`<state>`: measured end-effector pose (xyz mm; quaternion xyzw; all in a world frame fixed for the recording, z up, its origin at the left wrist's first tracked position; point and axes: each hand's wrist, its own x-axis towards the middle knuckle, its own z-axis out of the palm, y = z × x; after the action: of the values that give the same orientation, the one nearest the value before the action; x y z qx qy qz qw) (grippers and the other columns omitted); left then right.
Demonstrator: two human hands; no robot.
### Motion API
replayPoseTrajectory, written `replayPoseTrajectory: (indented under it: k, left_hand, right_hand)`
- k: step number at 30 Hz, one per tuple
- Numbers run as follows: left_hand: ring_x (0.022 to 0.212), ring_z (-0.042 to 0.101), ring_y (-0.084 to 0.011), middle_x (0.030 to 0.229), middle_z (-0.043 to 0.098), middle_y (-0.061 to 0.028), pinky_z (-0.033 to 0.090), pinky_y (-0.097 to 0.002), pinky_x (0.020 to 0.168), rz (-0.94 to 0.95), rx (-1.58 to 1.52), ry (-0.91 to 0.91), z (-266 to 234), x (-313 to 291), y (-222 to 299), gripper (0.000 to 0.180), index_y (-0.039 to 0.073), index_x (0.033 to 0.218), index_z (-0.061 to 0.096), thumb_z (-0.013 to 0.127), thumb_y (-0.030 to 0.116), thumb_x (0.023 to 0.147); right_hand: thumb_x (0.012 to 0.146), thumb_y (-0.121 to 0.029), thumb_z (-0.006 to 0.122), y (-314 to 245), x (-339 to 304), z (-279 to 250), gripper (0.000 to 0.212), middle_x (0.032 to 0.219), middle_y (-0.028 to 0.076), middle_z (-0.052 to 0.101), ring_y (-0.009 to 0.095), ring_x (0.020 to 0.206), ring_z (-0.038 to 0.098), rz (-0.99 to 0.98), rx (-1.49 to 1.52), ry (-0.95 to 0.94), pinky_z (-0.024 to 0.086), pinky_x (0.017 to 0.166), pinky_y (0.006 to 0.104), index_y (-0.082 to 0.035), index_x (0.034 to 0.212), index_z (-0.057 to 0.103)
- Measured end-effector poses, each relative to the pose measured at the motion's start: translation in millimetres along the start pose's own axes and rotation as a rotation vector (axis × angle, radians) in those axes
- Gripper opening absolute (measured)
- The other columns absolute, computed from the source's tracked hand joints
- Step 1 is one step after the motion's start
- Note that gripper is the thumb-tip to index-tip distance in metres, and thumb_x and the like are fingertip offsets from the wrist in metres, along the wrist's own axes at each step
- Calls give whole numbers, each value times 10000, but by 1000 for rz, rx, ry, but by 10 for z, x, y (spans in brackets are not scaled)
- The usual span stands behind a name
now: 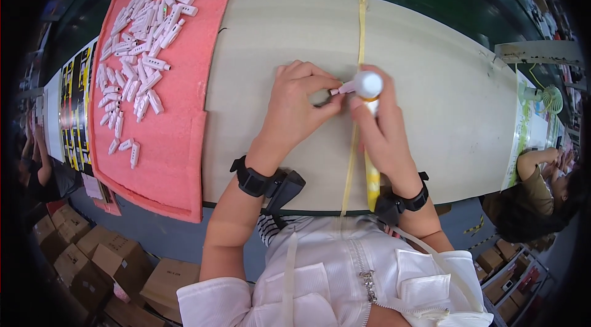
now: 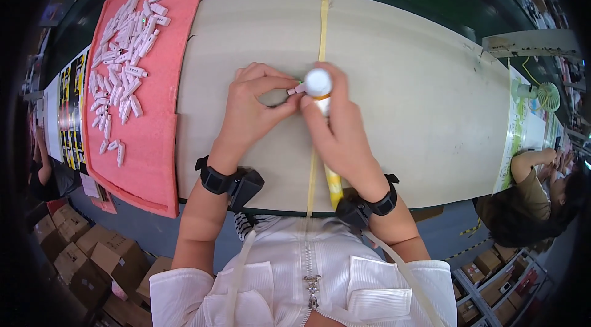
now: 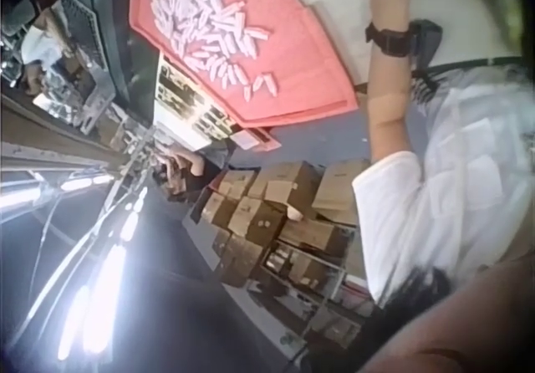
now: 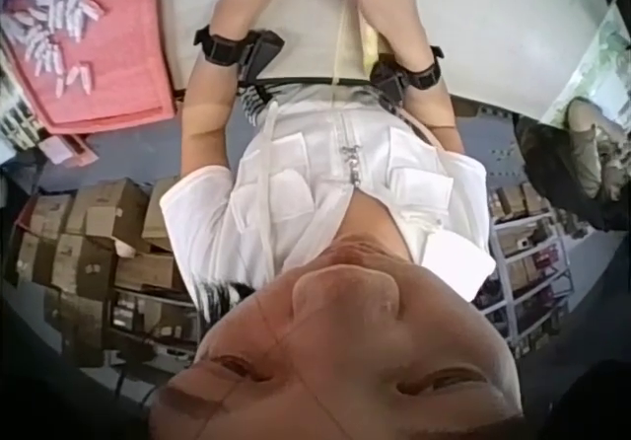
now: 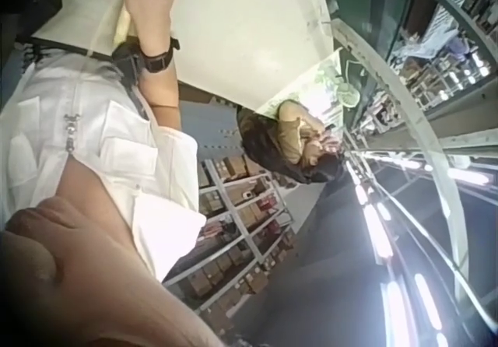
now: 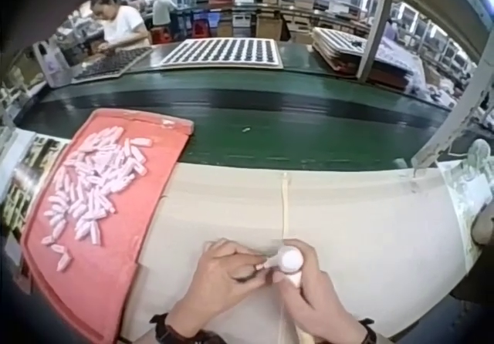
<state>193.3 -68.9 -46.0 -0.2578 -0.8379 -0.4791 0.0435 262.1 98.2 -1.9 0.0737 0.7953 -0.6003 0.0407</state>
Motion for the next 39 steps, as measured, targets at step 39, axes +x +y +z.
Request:
replayPoseTrajectory:
  k: [39]
  left_hand:
    - [919,744,-162,1003,734,-111,608,-264,822,-440,-917,-160,21,-43,171,124,-45,1072,672,694,21,970]
  right_hand:
    - [949,-106,734,-9,45,-79,660,927,37,633,53,575,540,15,234,166,407,463,200,-47,1489,359]
